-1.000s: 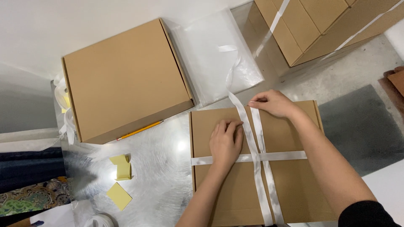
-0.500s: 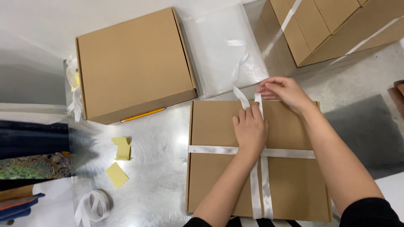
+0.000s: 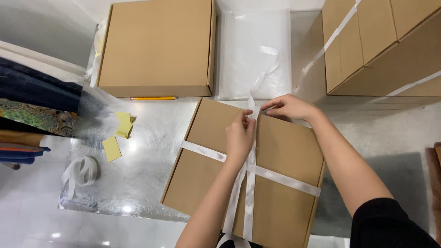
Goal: Wrapping cardboard boxes with white ribbons and organizing them on a table.
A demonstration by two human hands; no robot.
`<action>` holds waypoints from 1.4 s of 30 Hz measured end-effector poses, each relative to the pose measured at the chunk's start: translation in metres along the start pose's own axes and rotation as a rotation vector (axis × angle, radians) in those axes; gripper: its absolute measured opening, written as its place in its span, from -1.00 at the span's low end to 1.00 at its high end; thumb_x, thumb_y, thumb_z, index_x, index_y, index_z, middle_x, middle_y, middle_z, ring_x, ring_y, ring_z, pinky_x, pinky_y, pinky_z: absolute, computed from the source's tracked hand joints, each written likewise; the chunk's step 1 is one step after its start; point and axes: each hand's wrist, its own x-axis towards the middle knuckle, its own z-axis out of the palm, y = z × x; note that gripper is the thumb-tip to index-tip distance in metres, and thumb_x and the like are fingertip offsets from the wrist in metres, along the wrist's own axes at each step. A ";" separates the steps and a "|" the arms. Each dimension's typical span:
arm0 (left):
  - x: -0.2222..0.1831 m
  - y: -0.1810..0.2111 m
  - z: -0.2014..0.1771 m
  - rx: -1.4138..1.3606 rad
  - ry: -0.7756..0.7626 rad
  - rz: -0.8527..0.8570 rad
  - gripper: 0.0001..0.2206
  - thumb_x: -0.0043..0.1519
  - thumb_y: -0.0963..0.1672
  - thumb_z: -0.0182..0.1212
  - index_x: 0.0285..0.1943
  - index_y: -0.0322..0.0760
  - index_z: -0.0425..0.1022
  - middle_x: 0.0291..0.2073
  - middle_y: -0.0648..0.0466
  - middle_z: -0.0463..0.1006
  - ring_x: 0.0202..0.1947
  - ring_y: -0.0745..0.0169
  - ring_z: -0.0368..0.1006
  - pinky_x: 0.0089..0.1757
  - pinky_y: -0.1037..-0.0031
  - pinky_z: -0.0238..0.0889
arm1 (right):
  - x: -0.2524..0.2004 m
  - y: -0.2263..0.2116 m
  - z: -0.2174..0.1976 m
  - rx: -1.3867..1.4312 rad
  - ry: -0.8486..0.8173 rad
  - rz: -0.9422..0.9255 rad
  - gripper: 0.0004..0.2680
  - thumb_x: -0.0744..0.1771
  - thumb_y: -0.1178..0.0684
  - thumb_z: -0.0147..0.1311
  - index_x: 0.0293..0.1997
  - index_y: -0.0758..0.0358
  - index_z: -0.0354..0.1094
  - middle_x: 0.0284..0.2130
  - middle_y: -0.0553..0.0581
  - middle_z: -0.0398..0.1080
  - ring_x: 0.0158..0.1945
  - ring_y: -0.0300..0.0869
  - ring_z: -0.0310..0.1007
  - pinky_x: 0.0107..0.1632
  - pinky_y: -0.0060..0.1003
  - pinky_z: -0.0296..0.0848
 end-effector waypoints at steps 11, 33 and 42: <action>-0.003 0.017 0.004 0.065 -0.045 -0.051 -0.60 0.15 -0.14 0.44 0.18 -0.18 0.50 0.06 -0.13 0.40 0.13 -0.32 0.54 0.09 0.00 0.49 | 0.023 0.019 -0.003 0.198 -0.143 0.064 -0.83 0.39 0.06 0.22 0.06 0.23 0.55 -0.20 0.03 0.63 -0.13 -0.27 0.59 -0.02 -0.35 0.59; -0.014 -0.006 0.012 -0.630 -0.240 -0.359 -0.65 0.21 -0.17 0.47 0.18 -0.33 0.63 -0.20 0.09 0.71 -0.28 0.48 0.59 -0.22 0.66 0.54 | -0.002 -0.023 0.009 0.089 0.054 -0.010 -0.71 0.41 -0.15 0.10 -0.48 0.11 0.38 -0.33 -0.01 0.47 -0.10 -0.22 0.35 0.07 -0.31 0.27; 0.007 -0.038 0.015 -0.531 -0.357 -0.186 -0.70 0.23 -0.27 0.28 0.12 -0.19 0.68 -0.28 0.20 0.45 -0.27 0.53 0.39 -0.30 0.73 0.50 | -0.117 0.002 0.083 -0.091 0.778 -0.123 -0.89 0.42 -0.18 0.28 -0.13 -0.11 0.58 -0.37 -0.17 0.52 -0.29 -0.34 0.47 -0.15 -0.38 0.43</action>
